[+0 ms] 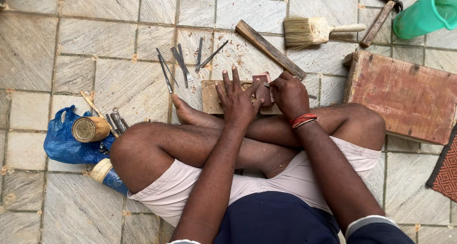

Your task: The person carves a floral design into a small rectangular block of wood using a chisel and a wooden mallet. They periodically switch tools and use sandpaper to smooth the carved surface.

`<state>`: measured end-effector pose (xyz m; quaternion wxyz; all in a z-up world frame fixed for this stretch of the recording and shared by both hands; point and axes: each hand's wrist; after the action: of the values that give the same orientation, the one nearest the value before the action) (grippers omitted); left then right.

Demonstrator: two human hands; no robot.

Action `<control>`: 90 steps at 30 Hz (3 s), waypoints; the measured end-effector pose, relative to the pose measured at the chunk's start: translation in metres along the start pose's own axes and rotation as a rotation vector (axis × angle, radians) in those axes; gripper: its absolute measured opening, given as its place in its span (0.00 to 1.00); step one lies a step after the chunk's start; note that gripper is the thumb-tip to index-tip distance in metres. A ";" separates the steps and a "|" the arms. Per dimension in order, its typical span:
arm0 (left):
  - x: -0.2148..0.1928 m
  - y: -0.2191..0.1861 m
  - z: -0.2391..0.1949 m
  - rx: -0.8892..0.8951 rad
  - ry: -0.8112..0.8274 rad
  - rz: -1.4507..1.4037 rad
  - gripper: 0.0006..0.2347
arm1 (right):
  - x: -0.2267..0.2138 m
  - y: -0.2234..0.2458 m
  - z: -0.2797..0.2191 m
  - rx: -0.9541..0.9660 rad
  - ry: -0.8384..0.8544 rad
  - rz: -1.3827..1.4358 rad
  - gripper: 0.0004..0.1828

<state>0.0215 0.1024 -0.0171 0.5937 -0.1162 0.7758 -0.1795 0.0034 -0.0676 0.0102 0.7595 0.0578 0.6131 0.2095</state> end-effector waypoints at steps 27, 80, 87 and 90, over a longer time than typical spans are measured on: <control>0.002 0.005 0.002 -0.014 -0.035 -0.073 0.24 | -0.002 -0.001 -0.001 -0.024 0.039 0.040 0.06; -0.004 0.001 -0.001 -0.035 -0.035 -0.114 0.25 | 0.015 -0.002 0.002 0.059 0.085 0.019 0.08; -0.012 -0.003 0.004 -0.033 -0.042 -0.101 0.28 | -0.016 0.014 0.009 0.000 0.052 0.059 0.06; -0.003 0.001 -0.005 -0.025 -0.066 -0.124 0.25 | -0.007 0.014 -0.001 0.097 0.060 0.022 0.06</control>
<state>0.0171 0.1056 -0.0139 0.6054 -0.1772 0.7491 -0.2024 -0.0020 -0.0573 0.0212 0.7348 0.0949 0.6443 0.1897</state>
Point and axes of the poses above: each hand's wrist, its own z-axis towards the middle knuckle, its own x-axis out of the palm, y = z × x, and after that the axes turned 8 degrees about -x, right-handed
